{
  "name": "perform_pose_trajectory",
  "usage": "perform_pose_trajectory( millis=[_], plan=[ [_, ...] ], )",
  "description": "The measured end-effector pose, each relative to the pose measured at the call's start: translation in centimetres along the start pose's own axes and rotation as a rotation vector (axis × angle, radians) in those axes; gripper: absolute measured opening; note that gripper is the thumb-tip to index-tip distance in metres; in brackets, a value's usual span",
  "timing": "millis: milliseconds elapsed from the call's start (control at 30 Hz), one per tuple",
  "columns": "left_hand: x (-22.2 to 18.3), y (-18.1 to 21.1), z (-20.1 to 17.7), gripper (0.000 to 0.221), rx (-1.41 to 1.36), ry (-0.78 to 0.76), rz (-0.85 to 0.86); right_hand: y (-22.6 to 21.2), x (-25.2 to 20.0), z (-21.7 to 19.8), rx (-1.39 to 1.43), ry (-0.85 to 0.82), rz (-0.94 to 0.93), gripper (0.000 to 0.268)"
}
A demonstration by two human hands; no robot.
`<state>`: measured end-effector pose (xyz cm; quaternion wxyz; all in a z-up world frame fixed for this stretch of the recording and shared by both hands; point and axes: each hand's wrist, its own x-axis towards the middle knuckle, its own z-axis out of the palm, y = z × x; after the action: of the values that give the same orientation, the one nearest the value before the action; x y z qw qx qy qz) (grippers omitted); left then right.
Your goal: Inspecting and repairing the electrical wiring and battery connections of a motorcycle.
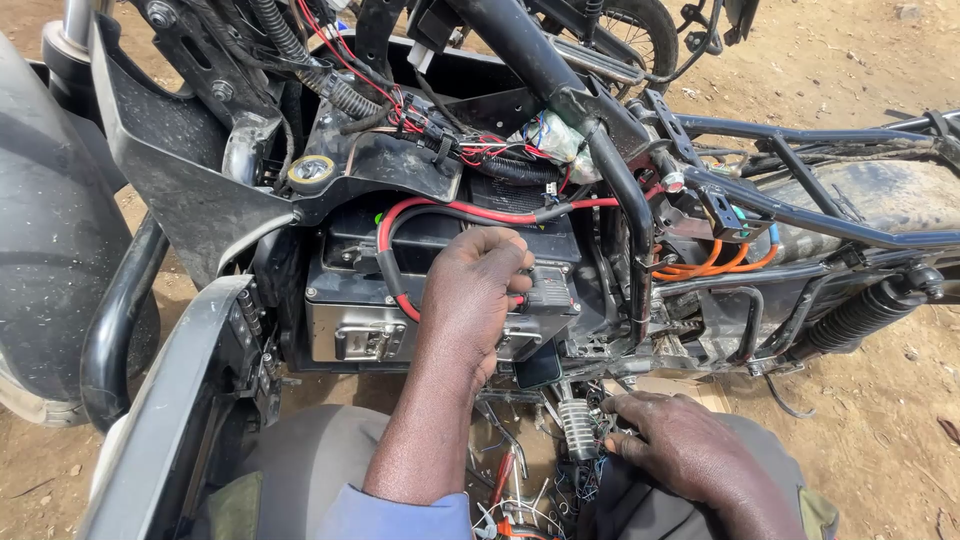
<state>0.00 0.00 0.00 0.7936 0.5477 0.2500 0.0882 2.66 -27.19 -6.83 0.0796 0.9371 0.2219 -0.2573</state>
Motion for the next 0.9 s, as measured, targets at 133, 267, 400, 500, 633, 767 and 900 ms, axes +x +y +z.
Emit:
perform_pose_trajectory(
  millis=[133,267,400,500,633,767,900],
  plan=[
    [-0.5,0.7,0.0,0.021,0.003,0.004,-0.018,-0.8,-0.6,-1.1,0.016,-0.017,0.006,0.045],
    [-0.3,0.5,-0.1,0.055,-0.104,0.010,-0.042,-0.8,-0.2,-0.7,-0.020,-0.043,0.034,0.047],
    [1.1,-1.0,0.0,0.071,-0.254,0.006,0.024,-0.9,-0.2,-0.8,-0.010,-0.052,0.046,0.045],
    [2.1,-2.6,0.3,0.049,-0.472,-0.101,0.171,-0.5,0.0,-0.3,-0.019,-0.038,0.040,0.047],
    [3.0,-3.2,1.0,0.069,-0.690,-0.137,0.162,-0.6,0.1,-0.4,-0.018,-0.060,0.058,0.046],
    [3.8,-3.8,1.3,0.060,-0.882,-0.195,0.249,-0.6,-0.1,-0.7,-0.019,-0.080,0.072,0.049],
    [4.5,-4.2,1.9,0.060,-0.948,-0.194,0.283,0.8,0.3,0.0,-0.026,-0.060,0.054,0.047]
  ],
)
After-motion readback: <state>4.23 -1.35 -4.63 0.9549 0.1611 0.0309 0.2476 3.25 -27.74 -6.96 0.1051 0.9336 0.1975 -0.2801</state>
